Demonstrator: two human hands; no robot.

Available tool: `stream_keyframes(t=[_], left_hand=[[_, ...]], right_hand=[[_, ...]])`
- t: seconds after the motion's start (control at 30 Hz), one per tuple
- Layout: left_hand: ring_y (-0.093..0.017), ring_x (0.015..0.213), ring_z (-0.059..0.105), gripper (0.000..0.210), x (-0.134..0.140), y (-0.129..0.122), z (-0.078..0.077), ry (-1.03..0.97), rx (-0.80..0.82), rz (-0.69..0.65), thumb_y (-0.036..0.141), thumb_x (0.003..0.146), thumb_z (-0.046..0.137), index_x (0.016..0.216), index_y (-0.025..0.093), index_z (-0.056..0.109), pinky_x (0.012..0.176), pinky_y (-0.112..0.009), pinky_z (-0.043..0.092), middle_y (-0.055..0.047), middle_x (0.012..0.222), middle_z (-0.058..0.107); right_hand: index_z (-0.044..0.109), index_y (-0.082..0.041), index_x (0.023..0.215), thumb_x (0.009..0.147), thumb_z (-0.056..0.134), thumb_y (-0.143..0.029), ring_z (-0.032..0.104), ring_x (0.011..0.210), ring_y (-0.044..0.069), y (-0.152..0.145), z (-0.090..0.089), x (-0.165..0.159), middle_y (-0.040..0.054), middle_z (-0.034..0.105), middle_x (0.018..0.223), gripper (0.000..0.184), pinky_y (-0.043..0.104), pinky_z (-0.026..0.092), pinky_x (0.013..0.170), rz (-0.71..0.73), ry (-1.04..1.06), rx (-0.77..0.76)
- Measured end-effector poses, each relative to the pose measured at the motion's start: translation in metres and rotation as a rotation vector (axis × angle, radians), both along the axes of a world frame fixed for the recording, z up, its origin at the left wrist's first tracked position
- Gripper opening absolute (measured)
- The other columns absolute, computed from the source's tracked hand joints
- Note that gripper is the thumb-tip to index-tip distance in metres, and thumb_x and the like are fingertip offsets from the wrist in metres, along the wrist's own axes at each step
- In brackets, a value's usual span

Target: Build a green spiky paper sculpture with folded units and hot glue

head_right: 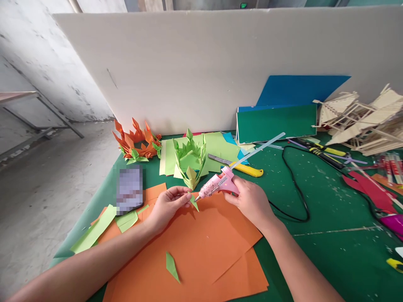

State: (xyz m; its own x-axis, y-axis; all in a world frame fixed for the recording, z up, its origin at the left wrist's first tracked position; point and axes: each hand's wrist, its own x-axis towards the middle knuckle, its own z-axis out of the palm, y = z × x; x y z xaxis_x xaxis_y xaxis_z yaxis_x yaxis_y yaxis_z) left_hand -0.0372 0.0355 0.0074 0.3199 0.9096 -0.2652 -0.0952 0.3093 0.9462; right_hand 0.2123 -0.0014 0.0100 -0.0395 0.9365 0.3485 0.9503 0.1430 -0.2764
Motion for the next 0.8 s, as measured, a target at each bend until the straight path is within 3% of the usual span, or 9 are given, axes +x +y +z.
stream_keyframes(t=[0.23,0.8], left_hand=[[-0.011,0.062,0.063,0.037,0.0002,0.0000,0.0000,-0.027,-0.006,0.010,0.042,0.066,0.082,0.085,0.015,0.067,0.065,-0.023,0.050,-0.001,0.069,0.067],[-0.009,0.065,0.062,0.036,-0.0016,0.0020,-0.0048,-0.040,0.000,0.071,0.042,0.069,0.080,0.090,0.016,0.066,0.062,-0.020,0.045,0.000,0.075,0.066]], right_hand=[[0.061,-0.019,0.091,0.086,0.052,-0.040,0.059,0.054,0.021,0.0000,0.0006,0.0016,0.0047,0.063,0.065,0.024,0.028,0.030,0.046,0.020,-0.026,0.036],[0.062,-0.016,0.092,0.088,0.049,-0.039,0.055,0.047,0.018,-0.0008,0.0042,0.0016,0.0029,0.060,0.059,0.026,0.027,0.028,0.043,0.060,-0.045,0.110]])
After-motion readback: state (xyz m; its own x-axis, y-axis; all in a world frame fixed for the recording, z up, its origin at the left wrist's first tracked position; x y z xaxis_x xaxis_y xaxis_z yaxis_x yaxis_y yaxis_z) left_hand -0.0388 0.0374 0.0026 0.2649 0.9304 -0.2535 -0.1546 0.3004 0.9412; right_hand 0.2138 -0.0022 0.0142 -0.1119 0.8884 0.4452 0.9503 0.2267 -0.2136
